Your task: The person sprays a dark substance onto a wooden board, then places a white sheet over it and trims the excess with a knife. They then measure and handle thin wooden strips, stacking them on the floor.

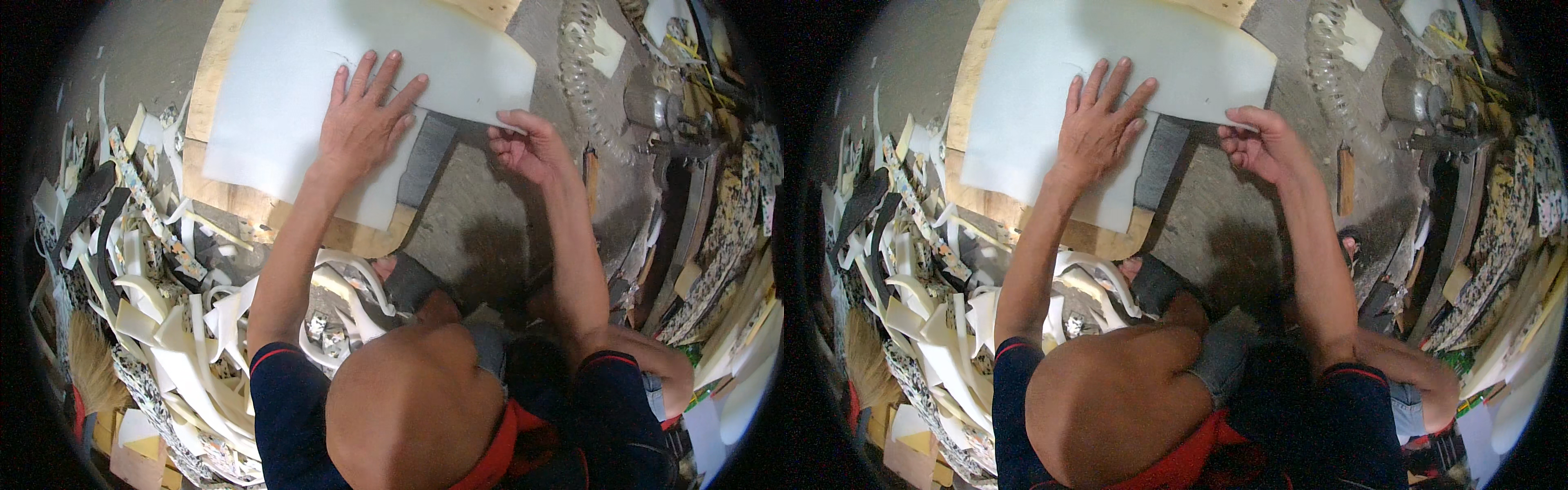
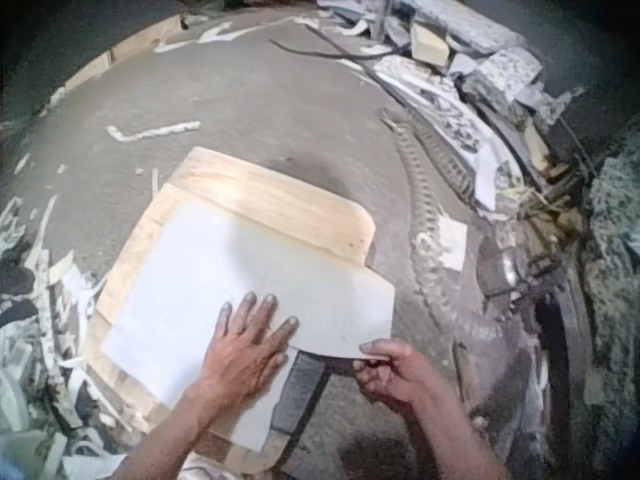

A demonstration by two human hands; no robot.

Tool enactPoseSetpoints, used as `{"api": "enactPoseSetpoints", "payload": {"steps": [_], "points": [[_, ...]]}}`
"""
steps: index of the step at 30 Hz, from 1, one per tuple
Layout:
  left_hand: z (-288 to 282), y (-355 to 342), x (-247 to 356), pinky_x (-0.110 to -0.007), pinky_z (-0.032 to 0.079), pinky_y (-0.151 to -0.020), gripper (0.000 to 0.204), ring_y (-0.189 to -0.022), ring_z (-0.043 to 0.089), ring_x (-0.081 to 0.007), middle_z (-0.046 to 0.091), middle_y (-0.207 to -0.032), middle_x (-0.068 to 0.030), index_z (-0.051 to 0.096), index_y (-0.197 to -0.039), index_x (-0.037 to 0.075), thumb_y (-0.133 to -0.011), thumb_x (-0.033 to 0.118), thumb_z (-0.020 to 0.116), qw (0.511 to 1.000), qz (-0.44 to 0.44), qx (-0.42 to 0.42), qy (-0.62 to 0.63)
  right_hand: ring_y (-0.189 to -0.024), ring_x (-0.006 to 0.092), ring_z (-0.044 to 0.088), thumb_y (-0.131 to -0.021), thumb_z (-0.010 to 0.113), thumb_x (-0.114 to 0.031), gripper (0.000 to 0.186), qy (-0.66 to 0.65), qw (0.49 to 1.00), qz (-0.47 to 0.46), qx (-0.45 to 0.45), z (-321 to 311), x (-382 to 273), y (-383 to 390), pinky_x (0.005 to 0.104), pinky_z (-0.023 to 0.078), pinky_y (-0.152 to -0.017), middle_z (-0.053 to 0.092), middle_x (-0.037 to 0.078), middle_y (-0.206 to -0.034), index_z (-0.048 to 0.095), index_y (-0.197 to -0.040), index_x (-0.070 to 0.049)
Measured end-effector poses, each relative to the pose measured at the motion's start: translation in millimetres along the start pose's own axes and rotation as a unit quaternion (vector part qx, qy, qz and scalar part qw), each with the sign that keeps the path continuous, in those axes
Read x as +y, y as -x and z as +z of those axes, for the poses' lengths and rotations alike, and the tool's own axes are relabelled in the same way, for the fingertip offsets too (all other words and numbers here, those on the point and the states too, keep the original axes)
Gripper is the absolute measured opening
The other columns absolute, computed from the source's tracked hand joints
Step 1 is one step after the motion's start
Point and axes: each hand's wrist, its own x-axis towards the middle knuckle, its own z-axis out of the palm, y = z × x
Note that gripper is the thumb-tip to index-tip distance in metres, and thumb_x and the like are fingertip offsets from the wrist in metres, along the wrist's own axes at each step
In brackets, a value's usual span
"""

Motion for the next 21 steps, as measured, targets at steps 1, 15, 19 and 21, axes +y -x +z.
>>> {"api": "enactPoseSetpoints", "payload": {"steps": [1, 15, 19, 21], "points": [[1.1, -0.1, -0.7, -0.063, 0.020, -0.122, 0.055, -0.153, 0.023, -0.0381, 0.027, -0.167, -0.0085, 0.036, -0.157, 0.038, -0.104, 0.040, 0.051, 1.000, 0.002, 0.003, 0.004, -0.064, 0.0138, 0.063, -0.085, 0.077, -0.023, 0.028, -0.002, 1.000, 0.001, 0.001, 0.6, -0.5, -0.1, 0.0273, 0.048, -0.053, 0.069, 0.006, -0.083, 0.063, -0.102, -0.006], [11.1, 0.2, -3.4, -0.071, 0.016, -0.119, 0.051, -0.154, 0.021, -0.0397, 0.025, -0.168, -0.0046, 0.039, -0.156, 0.041, -0.105, 0.046, 0.045, 0.999, 0.010, 0.012, -0.028, -0.060, 0.0097, 0.062, -0.089, 0.075, -0.021, 0.029, 0.139, 0.984, -0.058, 0.094, -3.4, 20.9, -16.3, 0.0237, 0.051, -0.047, 0.067, 0.005, -0.082, 0.063, -0.105, 0.000], [2.8, -0.1, -4.6, -0.063, 0.020, -0.122, 0.058, -0.154, 0.024, -0.0361, 0.029, -0.167, -0.0075, 0.037, -0.158, 0.022, -0.105, 0.044, 0.047, 0.999, 0.004, 0.030, 0.033, -0.062, 0.0094, 0.062, -0.090, 0.076, -0.024, 0.030, 0.151, 0.979, -0.072, 0.114, -3.1, 21.5, -21.0, 0.0238, 0.050, -0.048, 0.067, 0.005, -0.084, 0.064, -0.105, -0.001], [1.9, 3.2, -11.4, -0.058, 0.021, -0.124, 0.061, -0.153, 0.026, -0.0347, 0.030, -0.166, -0.0094, 0.037, -0.157, 0.015, -0.105, 0.044, 0.048, 0.998, -0.007, 0.030, 0.051, -0.061, 0.0084, 0.061, -0.092, 0.073, -0.024, 0.028, 0.148, 0.977, -0.066, 0.137, 3.3, 23.4, -16.4, 0.0237, 0.050, -0.047, 0.065, 0.004, -0.083, 0.064, -0.104, -0.001]]}}
